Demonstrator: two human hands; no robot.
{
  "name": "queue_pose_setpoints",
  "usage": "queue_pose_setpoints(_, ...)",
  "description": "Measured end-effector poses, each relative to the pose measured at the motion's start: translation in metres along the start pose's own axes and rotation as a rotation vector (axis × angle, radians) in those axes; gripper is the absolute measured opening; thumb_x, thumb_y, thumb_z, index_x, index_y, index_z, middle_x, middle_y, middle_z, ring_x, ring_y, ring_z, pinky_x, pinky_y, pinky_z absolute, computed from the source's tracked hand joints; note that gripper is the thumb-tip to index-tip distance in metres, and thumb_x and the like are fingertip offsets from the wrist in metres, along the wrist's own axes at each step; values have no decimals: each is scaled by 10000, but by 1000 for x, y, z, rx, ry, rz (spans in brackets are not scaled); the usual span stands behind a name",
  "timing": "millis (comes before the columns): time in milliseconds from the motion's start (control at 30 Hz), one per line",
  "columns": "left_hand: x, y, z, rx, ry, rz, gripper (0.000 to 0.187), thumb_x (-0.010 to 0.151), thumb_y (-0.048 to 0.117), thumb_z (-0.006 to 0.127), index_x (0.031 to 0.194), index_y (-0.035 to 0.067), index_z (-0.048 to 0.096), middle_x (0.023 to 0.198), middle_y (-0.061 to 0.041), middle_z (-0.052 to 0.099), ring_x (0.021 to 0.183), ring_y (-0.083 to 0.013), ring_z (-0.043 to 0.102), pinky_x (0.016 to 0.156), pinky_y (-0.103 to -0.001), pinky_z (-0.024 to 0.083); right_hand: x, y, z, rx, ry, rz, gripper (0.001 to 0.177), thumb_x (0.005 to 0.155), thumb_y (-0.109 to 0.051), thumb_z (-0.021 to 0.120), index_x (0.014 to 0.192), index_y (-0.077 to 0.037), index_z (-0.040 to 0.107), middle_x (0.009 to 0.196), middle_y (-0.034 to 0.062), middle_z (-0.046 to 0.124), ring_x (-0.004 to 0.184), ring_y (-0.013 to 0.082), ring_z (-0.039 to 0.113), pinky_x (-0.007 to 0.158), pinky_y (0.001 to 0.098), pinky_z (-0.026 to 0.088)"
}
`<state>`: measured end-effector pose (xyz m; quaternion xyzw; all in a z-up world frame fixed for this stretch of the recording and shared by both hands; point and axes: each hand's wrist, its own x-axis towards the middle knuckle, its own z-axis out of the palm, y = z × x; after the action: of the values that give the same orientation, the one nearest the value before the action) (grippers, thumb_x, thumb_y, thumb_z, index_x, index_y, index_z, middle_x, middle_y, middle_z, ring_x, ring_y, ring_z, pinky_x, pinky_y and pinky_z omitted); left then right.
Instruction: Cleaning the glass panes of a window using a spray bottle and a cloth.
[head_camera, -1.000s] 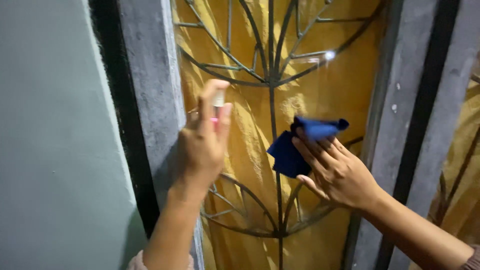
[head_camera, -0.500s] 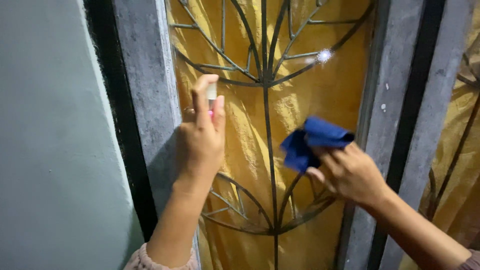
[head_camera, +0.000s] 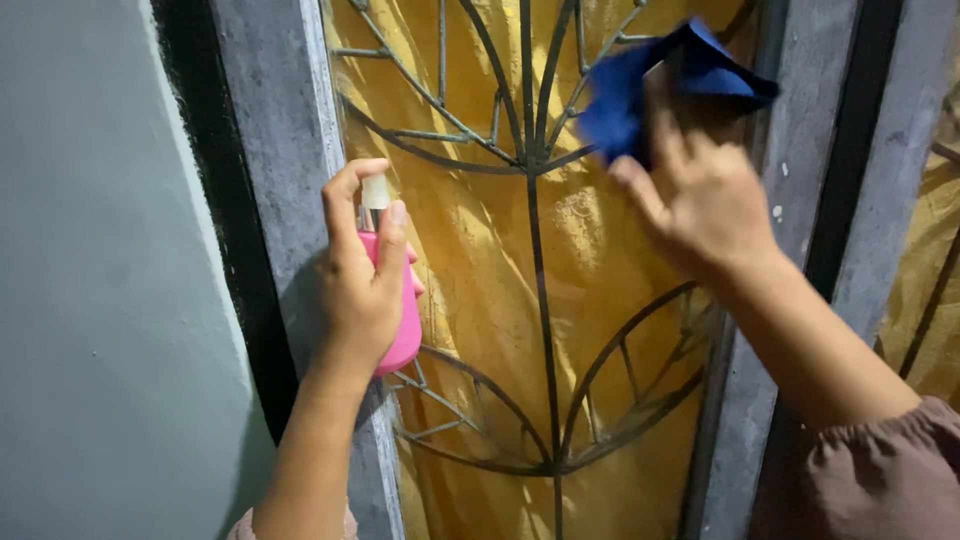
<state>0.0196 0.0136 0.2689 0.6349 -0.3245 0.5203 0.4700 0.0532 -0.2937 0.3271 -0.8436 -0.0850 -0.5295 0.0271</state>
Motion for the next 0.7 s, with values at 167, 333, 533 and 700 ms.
queue_pose_setpoints(167, 2, 4, -4, 10, -49, 10, 352, 1132, 218, 509, 1463, 149, 412, 877, -44, 636, 660, -119, 666, 569, -290, 607, -74, -25, 38, -11, 56, -813, 597, 986, -523, 494, 1347, -56, 587, 1347, 172, 617, 1228, 346, 575, 1058, 458, 483)
queue_pose_setpoints(333, 4, 11, -5, 75, -61, -36, 363, 1111, 235, 523, 1451, 155, 422, 818, -37, 647, 630, -119, 692, 559, -290, 613, -78, -7, 49, 379, -60, -1069, 499, 930, -375, 660, 1323, -69, 632, 1379, 101, 632, 1312, 310, 587, 1128, 481, 450)
queue_pose_setpoints(533, 4, 10, -6, 80, -78, -44, 360, 1101, 236, 528, 1440, 164, 432, 783, -39, 650, 587, -132, 694, 539, -299, 594, -13, 34, 26, -219, -332, -48, 495, 1104, -531, 390, 1249, -156, 677, 1269, 39, 696, 1154, 228, 689, 1104, 317, 552)
queue_pose_setpoints(700, 3, 8, -1, 62, -42, -33, 350, 1113, 226, 513, 1446, 161, 426, 759, -37, 629, 571, -134, 669, 526, -296, 569, -39, -29, 36, 134, 341, -462, 655, 1051, -459, 560, 1547, -49, 441, 1665, 195, 341, 1562, 394, 275, 1275, 531, 293)
